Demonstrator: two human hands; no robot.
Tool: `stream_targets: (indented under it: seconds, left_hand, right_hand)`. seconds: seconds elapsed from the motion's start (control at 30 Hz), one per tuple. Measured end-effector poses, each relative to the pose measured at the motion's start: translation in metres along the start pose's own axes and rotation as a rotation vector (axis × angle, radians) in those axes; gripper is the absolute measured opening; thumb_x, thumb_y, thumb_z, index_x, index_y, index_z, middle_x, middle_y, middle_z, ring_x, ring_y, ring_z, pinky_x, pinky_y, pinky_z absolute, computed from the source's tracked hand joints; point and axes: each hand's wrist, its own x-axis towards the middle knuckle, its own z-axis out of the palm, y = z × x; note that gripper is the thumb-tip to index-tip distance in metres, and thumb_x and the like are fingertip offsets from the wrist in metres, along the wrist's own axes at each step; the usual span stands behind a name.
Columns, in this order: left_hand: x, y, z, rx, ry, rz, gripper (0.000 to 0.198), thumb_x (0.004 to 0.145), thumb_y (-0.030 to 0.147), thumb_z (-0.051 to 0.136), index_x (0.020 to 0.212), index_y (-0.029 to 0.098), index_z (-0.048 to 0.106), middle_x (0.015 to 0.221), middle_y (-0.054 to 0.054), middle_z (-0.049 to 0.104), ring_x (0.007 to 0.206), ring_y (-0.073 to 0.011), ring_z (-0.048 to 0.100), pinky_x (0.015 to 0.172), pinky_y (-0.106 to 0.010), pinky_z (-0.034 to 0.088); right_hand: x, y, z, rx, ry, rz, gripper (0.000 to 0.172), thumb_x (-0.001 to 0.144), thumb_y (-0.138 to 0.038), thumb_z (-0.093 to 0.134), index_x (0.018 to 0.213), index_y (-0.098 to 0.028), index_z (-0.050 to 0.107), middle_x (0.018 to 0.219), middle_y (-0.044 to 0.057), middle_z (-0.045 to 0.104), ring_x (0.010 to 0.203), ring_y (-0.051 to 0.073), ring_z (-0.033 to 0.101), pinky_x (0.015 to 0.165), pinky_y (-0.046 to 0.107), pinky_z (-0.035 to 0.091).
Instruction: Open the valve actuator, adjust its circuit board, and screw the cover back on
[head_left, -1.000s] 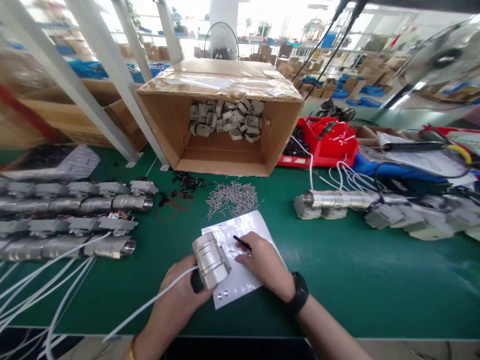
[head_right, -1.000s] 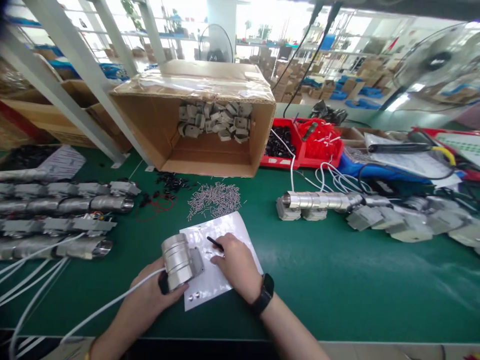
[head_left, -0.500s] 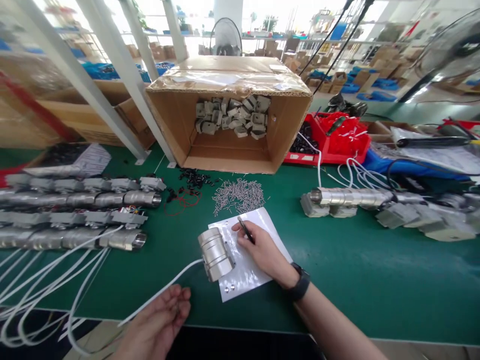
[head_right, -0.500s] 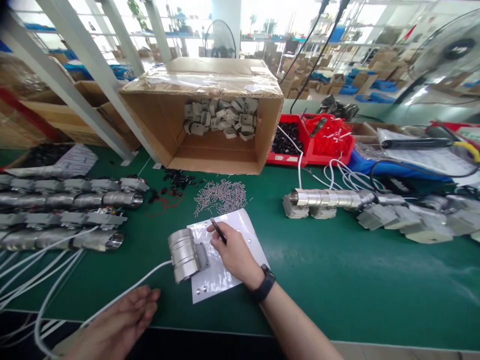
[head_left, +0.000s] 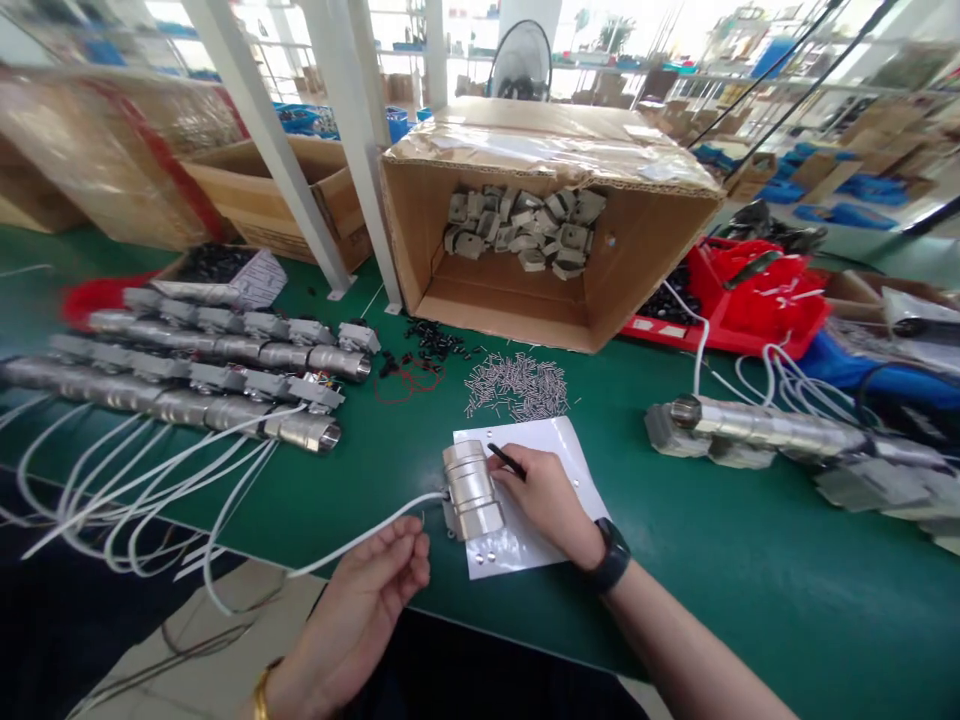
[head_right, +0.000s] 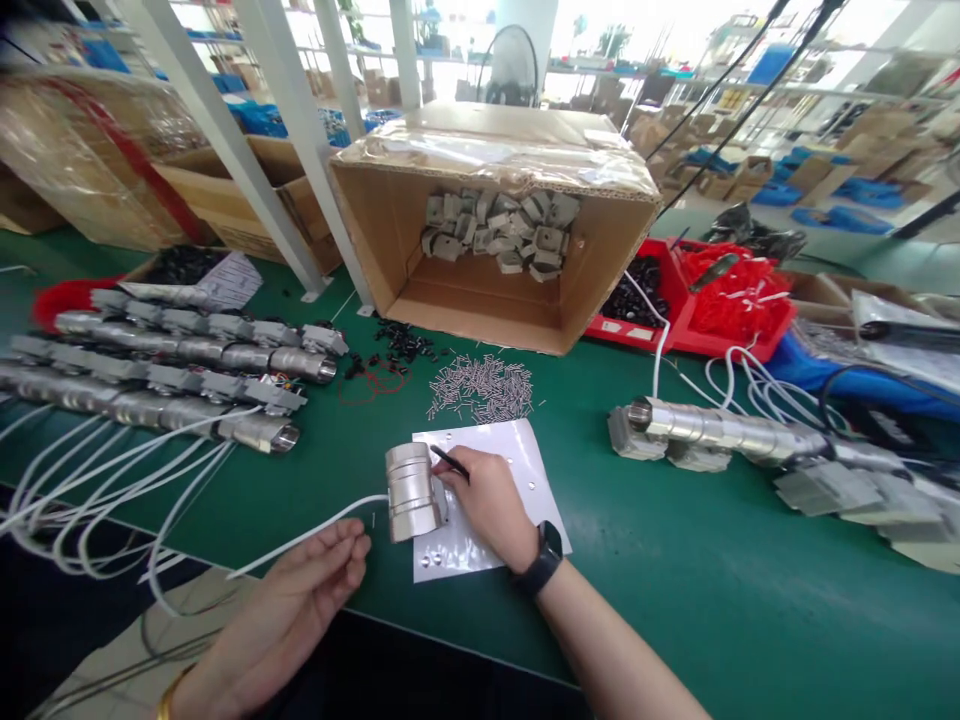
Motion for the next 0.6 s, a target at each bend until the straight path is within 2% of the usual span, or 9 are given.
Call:
stream_targets:
  seconds: [0.07, 0.13, 0.23, 0.3, 0.43, 0.5, 0.6]
  left_hand:
    - [0.006, -0.003, -0.007, 0.257, -0.027, 0.170, 0.021, 0.078, 0.030, 0.058, 0.090, 0.012, 0.056, 0.073, -0.003, 0.057, 0.057, -0.0130, 0.053, 0.051, -0.023, 0.043]
    - [0.011, -0.005, -0.011, 0.645, 0.035, 0.393, 0.023, 0.082, 0.035, 0.050, 0.093, 0.014, 0.054, 0.073, -0.003, 0.055, 0.061, -0.0165, 0.052, 0.055, -0.028, 0.042]
    - [0.019, -0.005, -0.011, 1.195, 0.179, 0.659, 0.019, 0.083, 0.031, 0.049, 0.093, 0.016, 0.054, 0.082, -0.005, 0.053, 0.078, -0.0237, 0.051, 0.071, -0.037, 0.043]
    - [0.024, -0.004, -0.006, 1.412, 0.196, 0.725, 0.010, 0.084, 0.024, 0.047, 0.086, 0.016, 0.054, 0.084, -0.007, 0.051, 0.082, -0.0257, 0.049, 0.075, -0.039, 0.042]
    - [0.033, -0.004, 0.002, 1.527, 0.141, 0.729, 0.016, 0.084, 0.012, 0.040, 0.074, 0.016, 0.051, 0.083, -0.008, 0.051, 0.081, -0.0247, 0.048, 0.073, -0.037, 0.042]
    - [0.036, -0.006, 0.000, 1.471, 0.104, 0.760, 0.018, 0.084, 0.011, 0.037, 0.073, 0.016, 0.051, 0.082, -0.007, 0.051, 0.079, -0.0238, 0.048, 0.071, -0.036, 0.041]
    - [0.036, -0.009, -0.006, 1.260, 0.055, 0.789, 0.019, 0.087, 0.016, 0.035, 0.072, 0.018, 0.047, 0.078, -0.005, 0.051, 0.073, -0.0210, 0.049, 0.067, -0.033, 0.041]
  right_hand:
    - [-0.006, 0.003, 0.002, -0.059, 0.029, -0.020, 0.013, 0.079, -0.012, 0.054, 0.075, -0.017, 0.065, 0.077, 0.002, 0.068, 0.072, 0.017, 0.060, 0.066, 0.026, 0.040]
    - [-0.009, 0.006, 0.004, -0.032, 0.055, 0.004, 0.011, 0.079, -0.015, 0.055, 0.076, -0.018, 0.065, 0.078, 0.002, 0.068, 0.073, 0.017, 0.061, 0.067, 0.027, 0.042]
    - [-0.009, 0.006, 0.004, 0.044, 0.075, 0.082, 0.008, 0.078, -0.019, 0.058, 0.078, -0.018, 0.066, 0.076, 0.000, 0.067, 0.072, 0.017, 0.060, 0.069, 0.027, 0.043]
    - [-0.009, 0.003, 0.004, 0.055, 0.052, 0.113, 0.008, 0.076, -0.018, 0.058, 0.077, -0.018, 0.067, 0.073, 0.000, 0.067, 0.069, 0.017, 0.060, 0.067, 0.026, 0.044]
    - [-0.012, 0.000, 0.004, -0.054, 0.026, 0.032, 0.012, 0.080, -0.017, 0.056, 0.076, -0.018, 0.067, 0.076, 0.001, 0.069, 0.072, 0.018, 0.062, 0.066, 0.026, 0.044]
    - [-0.016, 0.005, 0.006, -0.140, 0.029, -0.036, 0.015, 0.083, -0.018, 0.052, 0.079, -0.019, 0.067, 0.079, 0.002, 0.069, 0.074, 0.019, 0.062, 0.067, 0.027, 0.044]
    - [-0.021, 0.016, 0.009, -0.224, 0.029, -0.102, 0.020, 0.084, -0.015, 0.047, 0.084, -0.019, 0.067, 0.084, 0.003, 0.069, 0.078, 0.019, 0.063, 0.071, 0.029, 0.045]
